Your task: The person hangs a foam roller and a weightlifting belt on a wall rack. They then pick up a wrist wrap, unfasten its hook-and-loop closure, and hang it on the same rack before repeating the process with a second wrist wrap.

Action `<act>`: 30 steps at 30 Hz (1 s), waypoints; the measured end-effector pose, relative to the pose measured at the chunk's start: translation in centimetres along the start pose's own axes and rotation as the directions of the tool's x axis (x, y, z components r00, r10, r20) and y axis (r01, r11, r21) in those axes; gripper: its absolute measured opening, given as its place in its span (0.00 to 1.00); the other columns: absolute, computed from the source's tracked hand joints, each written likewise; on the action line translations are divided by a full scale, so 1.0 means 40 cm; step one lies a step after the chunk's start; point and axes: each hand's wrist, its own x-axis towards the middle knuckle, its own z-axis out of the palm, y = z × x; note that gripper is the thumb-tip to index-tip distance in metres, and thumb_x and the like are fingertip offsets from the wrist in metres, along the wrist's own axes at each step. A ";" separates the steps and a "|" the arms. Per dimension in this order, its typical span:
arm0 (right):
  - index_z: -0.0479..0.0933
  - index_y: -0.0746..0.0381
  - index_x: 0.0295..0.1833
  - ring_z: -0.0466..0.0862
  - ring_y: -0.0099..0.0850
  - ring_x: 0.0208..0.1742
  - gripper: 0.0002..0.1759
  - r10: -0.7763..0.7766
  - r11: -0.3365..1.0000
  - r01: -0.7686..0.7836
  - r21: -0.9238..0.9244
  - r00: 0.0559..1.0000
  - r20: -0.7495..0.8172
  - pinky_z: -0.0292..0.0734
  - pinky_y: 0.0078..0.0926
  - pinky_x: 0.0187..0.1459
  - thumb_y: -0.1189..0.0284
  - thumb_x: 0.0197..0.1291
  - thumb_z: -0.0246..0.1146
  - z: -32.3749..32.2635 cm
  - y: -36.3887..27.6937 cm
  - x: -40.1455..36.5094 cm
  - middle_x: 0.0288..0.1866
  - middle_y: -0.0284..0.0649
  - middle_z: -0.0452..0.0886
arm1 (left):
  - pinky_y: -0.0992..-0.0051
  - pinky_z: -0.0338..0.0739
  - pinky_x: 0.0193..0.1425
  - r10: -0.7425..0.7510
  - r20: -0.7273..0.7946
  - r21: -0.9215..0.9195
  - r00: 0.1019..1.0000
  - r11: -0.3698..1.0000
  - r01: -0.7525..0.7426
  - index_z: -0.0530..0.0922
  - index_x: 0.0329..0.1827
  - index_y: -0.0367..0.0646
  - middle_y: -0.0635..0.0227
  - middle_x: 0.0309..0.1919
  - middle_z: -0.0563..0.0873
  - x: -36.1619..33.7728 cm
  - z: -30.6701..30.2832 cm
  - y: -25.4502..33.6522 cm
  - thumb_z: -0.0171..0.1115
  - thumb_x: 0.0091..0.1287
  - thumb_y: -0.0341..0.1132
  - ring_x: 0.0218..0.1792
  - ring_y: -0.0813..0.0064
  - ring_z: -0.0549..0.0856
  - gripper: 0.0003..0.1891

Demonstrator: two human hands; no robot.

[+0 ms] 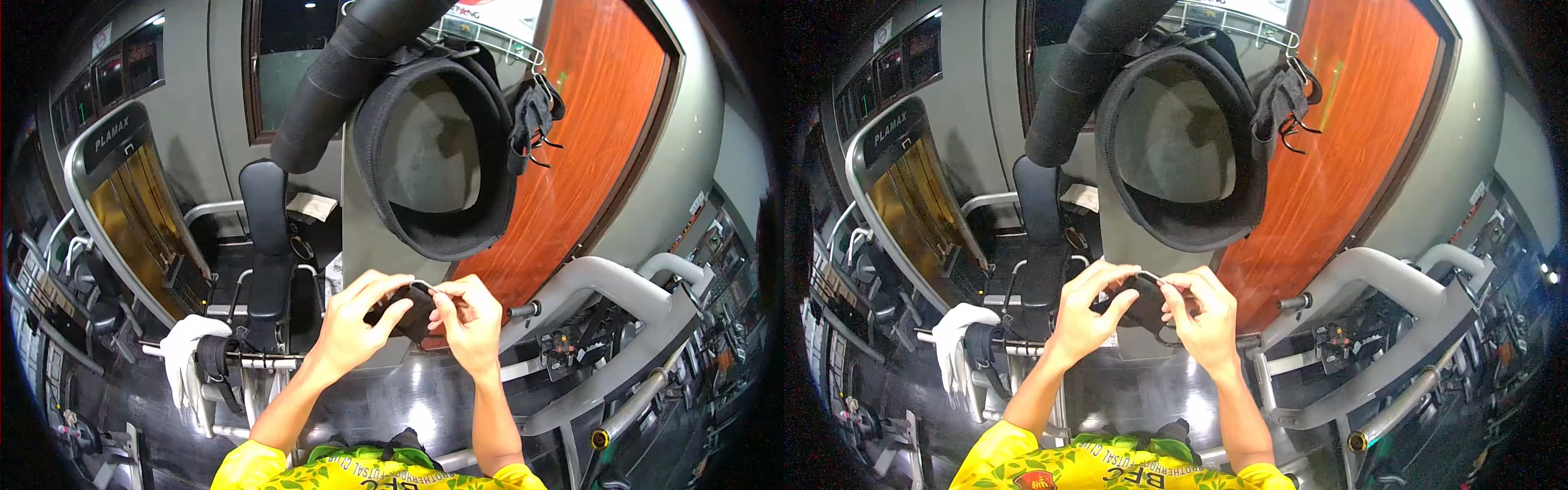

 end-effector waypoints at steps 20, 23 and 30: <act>0.76 0.68 0.37 0.81 0.27 0.35 0.06 -0.454 0.823 0.315 -0.474 0.865 -0.214 0.74 0.24 0.39 0.76 0.63 0.59 -0.262 -0.136 0.278 0.31 0.40 0.81 | 0.69 0.75 0.51 0.506 -0.114 0.091 0.855 0.862 -0.498 0.80 0.34 0.32 0.55 0.43 0.79 0.386 0.197 0.137 0.63 0.59 0.29 0.46 0.59 0.81 0.07; 0.74 0.69 0.40 0.78 0.19 0.33 0.07 -0.411 0.879 0.316 -0.358 0.882 -0.231 0.73 0.18 0.34 0.74 0.67 0.56 -0.301 -0.159 0.320 0.30 0.38 0.79 | 0.70 0.76 0.49 0.553 -0.123 0.023 0.824 0.832 -0.555 0.81 0.35 0.32 0.55 0.43 0.83 0.447 0.233 0.159 0.63 0.60 0.29 0.44 0.61 0.84 0.07; 0.76 0.68 0.40 0.79 0.23 0.33 0.09 -0.572 0.740 0.375 -0.558 0.787 -0.231 0.78 0.24 0.37 0.72 0.66 0.58 -0.402 -0.170 0.447 0.30 0.41 0.80 | 0.73 0.76 0.38 0.405 -0.064 -0.039 0.912 0.912 -0.408 0.82 0.40 0.32 0.53 0.30 0.86 0.578 0.306 0.200 0.62 0.62 0.33 0.30 0.66 0.85 0.11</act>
